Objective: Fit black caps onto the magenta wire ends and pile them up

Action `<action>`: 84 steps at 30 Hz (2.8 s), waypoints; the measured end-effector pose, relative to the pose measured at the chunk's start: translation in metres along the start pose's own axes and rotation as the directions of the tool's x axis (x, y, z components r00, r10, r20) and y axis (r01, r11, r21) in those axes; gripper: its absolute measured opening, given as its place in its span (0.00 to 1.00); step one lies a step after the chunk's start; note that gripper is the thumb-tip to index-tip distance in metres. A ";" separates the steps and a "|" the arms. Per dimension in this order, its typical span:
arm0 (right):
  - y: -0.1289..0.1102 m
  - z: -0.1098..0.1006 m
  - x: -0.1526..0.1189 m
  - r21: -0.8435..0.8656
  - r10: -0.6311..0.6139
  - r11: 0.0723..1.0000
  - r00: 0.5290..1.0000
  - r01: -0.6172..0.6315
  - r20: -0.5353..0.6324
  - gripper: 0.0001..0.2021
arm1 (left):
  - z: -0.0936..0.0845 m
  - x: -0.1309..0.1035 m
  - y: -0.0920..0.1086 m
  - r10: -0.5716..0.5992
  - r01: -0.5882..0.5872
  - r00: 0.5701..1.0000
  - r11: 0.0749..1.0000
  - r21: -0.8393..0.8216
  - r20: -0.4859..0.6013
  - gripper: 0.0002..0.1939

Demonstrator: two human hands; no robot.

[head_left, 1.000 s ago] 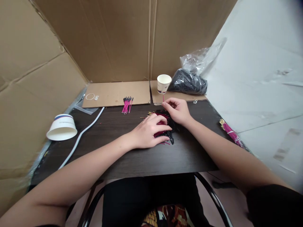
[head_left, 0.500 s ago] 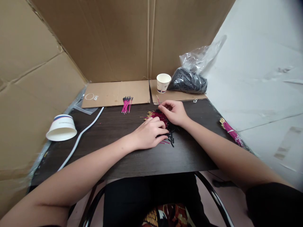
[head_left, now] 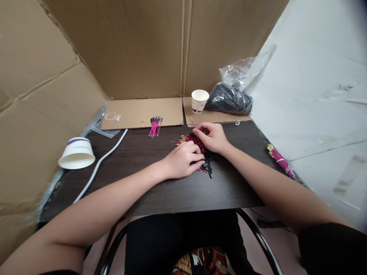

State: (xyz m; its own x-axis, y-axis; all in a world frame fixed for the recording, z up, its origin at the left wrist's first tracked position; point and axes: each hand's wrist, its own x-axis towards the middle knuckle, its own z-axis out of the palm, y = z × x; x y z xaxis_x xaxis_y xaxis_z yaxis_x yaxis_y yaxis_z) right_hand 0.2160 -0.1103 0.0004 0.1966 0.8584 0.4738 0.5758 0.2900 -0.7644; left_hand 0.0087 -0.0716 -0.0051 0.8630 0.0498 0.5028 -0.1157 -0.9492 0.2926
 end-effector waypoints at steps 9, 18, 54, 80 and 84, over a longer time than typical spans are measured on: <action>0.005 -0.004 0.002 0.017 0.011 1.000 0.999 -0.011 -0.030 0.18 | -0.026 0.000 -0.020 -0.234 0.189 0.942 0.963 -0.194 -0.240 0.11; 0.005 -0.004 0.001 0.001 0.011 1.000 1.000 -0.011 0.007 0.17 | -0.029 -0.010 -0.062 -0.403 0.372 0.884 0.913 -0.165 -0.235 0.10; -0.003 -0.009 -0.004 -0.081 -0.211 0.975 0.976 0.206 -0.055 0.07 | -0.026 -0.003 -0.058 -0.661 0.488 0.710 0.710 -0.507 -0.243 0.19; -0.011 -0.011 -0.002 -0.198 -0.288 0.937 0.957 0.289 0.030 0.06 | -0.027 -0.003 -0.053 -0.635 0.481 0.733 0.737 -0.475 -0.244 0.14; -0.011 -0.010 -0.003 -0.183 -0.314 0.931 0.948 0.316 0.040 0.07 | -0.028 -0.003 -0.050 -0.626 0.477 0.736 0.749 -0.460 -0.257 0.14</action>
State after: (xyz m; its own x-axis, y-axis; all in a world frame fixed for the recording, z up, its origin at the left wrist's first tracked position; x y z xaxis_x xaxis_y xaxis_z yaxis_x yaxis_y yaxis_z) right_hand 0.2171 -0.1204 0.0116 -0.0265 0.7399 0.6721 0.7437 0.4639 -0.4813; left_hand -0.0018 -0.0156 0.0013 0.5816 0.7108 0.3956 0.0983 -0.5442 0.8332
